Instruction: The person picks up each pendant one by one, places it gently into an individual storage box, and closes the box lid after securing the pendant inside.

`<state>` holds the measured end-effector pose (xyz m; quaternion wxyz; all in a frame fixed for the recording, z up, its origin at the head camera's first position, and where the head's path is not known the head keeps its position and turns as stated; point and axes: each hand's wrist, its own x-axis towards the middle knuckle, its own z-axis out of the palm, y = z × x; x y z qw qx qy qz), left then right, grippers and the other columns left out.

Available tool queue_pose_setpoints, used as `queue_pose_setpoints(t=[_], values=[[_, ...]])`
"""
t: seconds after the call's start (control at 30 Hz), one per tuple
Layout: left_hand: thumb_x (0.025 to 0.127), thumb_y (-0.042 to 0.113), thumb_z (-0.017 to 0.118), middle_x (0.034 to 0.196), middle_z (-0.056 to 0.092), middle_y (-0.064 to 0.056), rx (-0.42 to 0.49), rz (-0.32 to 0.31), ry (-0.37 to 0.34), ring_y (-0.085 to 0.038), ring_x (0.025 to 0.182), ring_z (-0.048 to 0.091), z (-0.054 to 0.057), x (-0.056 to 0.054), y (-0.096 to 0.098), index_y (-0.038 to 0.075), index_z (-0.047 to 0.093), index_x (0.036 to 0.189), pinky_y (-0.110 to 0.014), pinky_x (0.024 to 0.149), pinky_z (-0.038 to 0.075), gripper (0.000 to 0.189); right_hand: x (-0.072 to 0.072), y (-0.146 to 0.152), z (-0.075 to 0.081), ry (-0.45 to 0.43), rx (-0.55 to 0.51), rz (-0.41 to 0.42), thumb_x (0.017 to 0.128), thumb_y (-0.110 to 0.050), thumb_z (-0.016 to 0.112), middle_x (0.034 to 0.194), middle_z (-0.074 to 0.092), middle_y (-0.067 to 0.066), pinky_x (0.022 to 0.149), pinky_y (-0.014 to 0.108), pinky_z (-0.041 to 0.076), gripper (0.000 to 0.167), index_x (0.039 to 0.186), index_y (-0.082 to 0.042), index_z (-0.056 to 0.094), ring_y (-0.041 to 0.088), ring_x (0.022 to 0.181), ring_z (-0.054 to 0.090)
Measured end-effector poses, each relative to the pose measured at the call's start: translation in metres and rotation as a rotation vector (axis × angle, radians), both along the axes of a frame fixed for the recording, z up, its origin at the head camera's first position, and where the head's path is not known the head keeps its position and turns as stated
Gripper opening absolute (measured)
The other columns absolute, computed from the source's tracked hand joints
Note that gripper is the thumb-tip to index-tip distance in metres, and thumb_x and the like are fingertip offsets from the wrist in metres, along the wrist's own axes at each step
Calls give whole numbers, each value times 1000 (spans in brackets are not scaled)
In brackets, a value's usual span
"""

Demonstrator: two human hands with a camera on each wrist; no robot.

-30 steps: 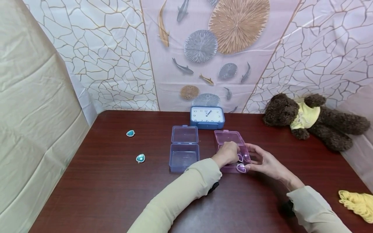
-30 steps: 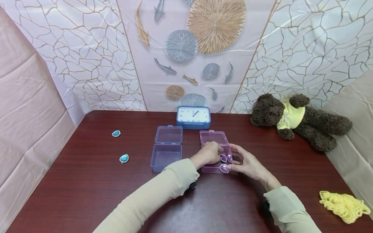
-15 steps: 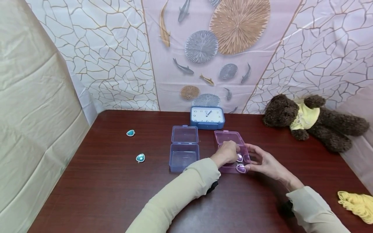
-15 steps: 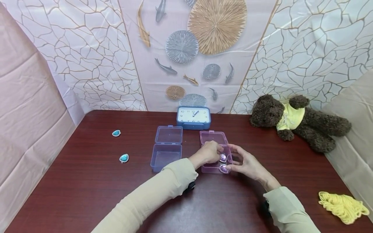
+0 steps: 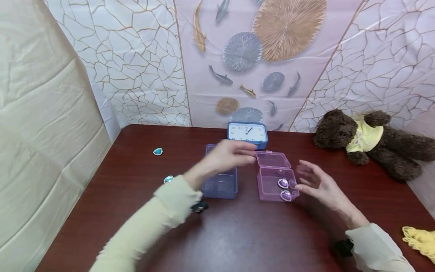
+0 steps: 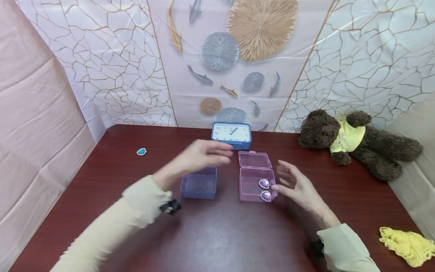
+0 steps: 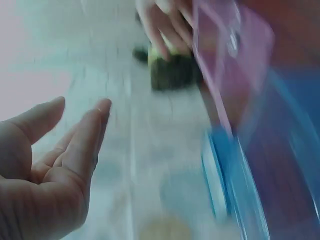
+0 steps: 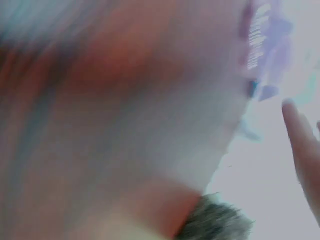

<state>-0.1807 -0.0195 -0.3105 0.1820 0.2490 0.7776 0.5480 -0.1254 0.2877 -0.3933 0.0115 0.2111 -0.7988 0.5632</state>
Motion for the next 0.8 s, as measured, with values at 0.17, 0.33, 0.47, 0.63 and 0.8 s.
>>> queue_pose_setpoints(t=[0.17,0.33,0.47,0.63,0.8], values=[[88,6,65,124,59,-24,97,167,-146,-20,103,65,-18,-13,-95,-4,53,128,-33,88,52,43,6,-55,22,3,-50,-78,81,9,66,126,55,8,91,17,46,66,139,8,33,6,113,56],[89,7,63,128,54,-28,-35,269,-221,-10,97,65,-53,-15,-164,-8,48,130,-33,90,51,46,6,-119,13,-148,-29,13,80,1,71,139,38,33,100,32,41,76,141,10,26,39,128,42],[88,13,66,127,55,-27,-114,284,-220,-9,98,63,-76,-13,-191,-8,49,130,-24,86,52,50,-1,-144,1,-196,-2,11,79,1,72,146,28,31,105,44,34,80,141,11,23,45,133,31],[86,11,68,123,58,-26,-160,296,-192,-15,100,61,-91,-9,-205,-8,52,127,-17,79,50,48,-9,-153,-12,-223,12,31,78,1,73,147,26,30,104,48,33,83,142,12,21,44,134,30],[84,10,70,117,62,-23,-249,321,-140,-22,100,62,-96,-3,-212,-7,56,122,-20,77,50,44,-14,-162,-20,-237,-20,91,78,4,72,143,30,33,102,49,36,83,143,11,20,46,131,34]])
